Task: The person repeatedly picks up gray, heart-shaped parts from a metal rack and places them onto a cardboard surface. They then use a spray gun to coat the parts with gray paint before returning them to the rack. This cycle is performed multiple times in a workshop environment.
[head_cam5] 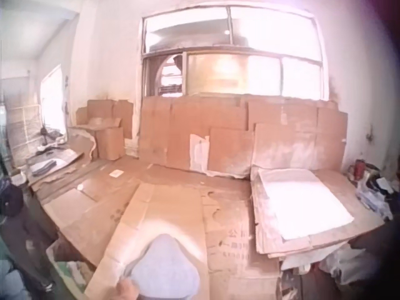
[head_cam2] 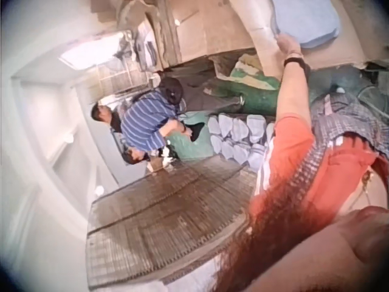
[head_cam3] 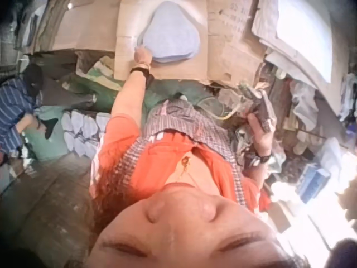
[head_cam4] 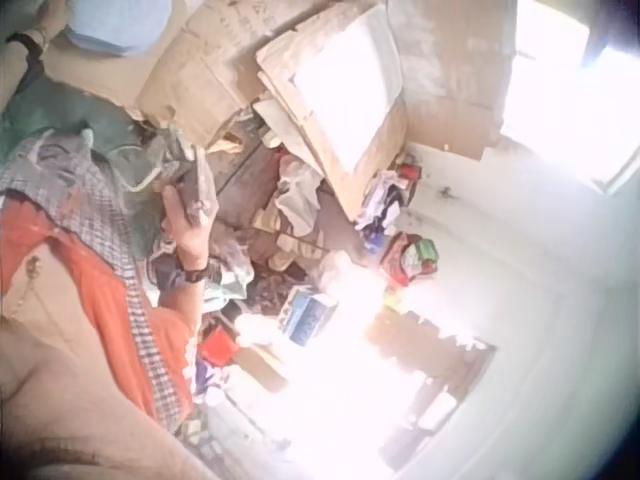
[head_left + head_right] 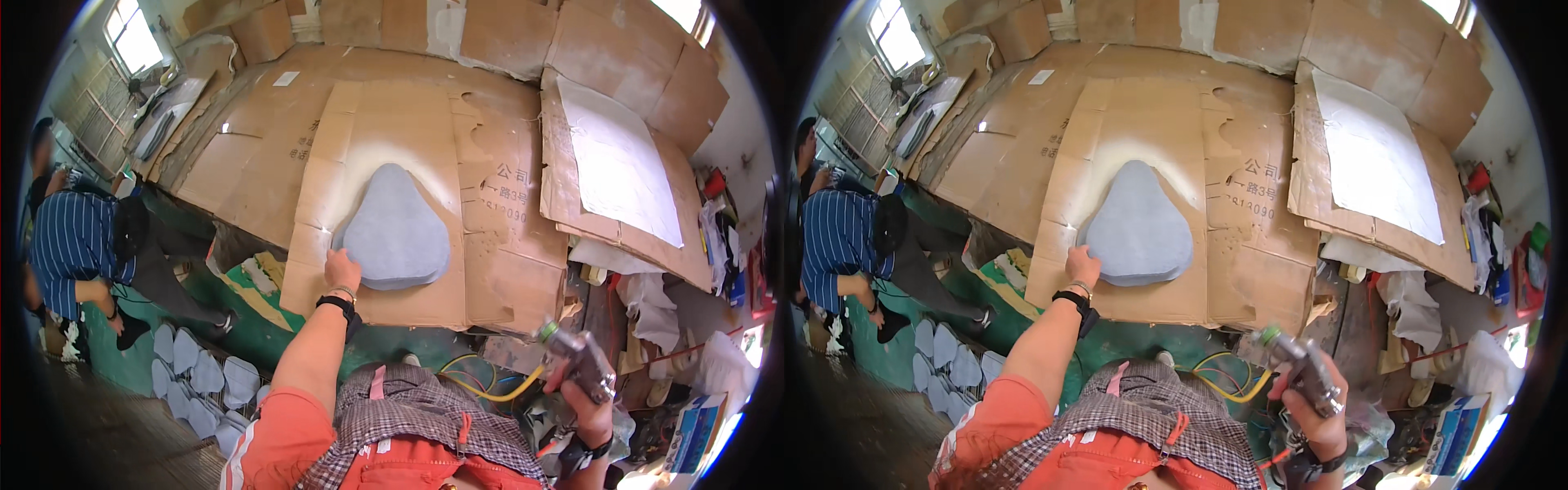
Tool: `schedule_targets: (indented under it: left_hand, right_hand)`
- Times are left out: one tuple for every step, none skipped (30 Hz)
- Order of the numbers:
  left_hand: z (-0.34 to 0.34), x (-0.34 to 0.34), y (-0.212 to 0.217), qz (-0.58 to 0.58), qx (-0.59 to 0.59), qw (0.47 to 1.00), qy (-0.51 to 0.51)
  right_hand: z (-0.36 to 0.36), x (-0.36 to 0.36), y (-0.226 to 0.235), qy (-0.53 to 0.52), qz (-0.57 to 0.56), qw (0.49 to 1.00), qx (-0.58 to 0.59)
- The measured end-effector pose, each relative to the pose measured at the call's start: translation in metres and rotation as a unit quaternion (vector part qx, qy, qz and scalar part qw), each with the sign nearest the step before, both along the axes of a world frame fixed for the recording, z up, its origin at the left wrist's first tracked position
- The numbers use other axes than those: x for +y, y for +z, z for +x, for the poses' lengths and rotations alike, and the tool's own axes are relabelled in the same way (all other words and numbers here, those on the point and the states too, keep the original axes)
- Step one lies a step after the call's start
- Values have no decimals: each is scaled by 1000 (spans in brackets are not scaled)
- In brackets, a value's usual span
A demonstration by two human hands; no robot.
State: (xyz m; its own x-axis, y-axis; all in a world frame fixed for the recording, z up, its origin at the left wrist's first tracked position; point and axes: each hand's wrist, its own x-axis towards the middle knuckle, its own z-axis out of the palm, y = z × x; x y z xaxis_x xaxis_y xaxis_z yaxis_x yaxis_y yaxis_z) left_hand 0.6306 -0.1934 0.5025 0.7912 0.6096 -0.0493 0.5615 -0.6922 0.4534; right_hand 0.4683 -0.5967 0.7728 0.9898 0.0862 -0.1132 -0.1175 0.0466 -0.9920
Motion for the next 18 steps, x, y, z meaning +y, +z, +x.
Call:
schedule_targets:
  left_hand:
    - [1,3,-1,1,14,1000,-7]
    - [0,2,3,-9,8,1000,-4]
    - [-1,-2,8,-18,2,1000,-2]
    - [-1,-4,10,-28,-5,1000,1]
    - [0,-4,9,-35,-22,999,1]
    - [3,-4,5,-43,-40,998,1]
    - [6,-4,2,-50,-58,997,1]
    - [10,-3,-8,-133,-102,985,47]
    - [16,-1,-16,-210,-147,962,92]
    - [17,2,-25,-284,-193,929,136]
    - [22,2,-23,-359,-185,896,184]
    - [26,3,-21,-431,-177,854,231]
    - [29,5,-19,-500,-168,804,276]
    - [34,11,-23,-486,-163,826,237]
    - [38,19,-42,-468,-163,845,202]
    - [40,32,-71,-448,-164,861,176]
    - [53,38,-91,-429,-183,868,168]
    - [64,45,-109,-409,-202,875,162]
  right_hand:
    - [2,2,2,-35,-4,999,3]
    - [6,3,4,-68,-6,998,6]
    - [6,0,5,-33,-12,999,6]
    - [4,-8,5,2,-19,1000,6]
    - [2,-13,6,37,-27,999,4]
    - [-1,-16,4,71,-10,997,27]
    - [0,-15,4,89,-9,995,54]
    - [1,-12,4,106,-8,991,86]
    - [4,-4,1,101,22,994,47]
    - [9,2,-1,69,13,997,39]
    - [16,8,0,35,3,999,24]
    - [23,11,-1,1,-7,1000,9]
    - [25,10,-7,-28,-12,1000,4]
    - [27,9,-8,-37,-28,999,-4]
    - [29,7,-8,-39,-43,998,-15]
    - [30,4,-9,-34,-58,997,-24]
    - [29,-2,-12,-25,-64,998,-8]
    - [32,-1,-10,3,-60,998,-28]
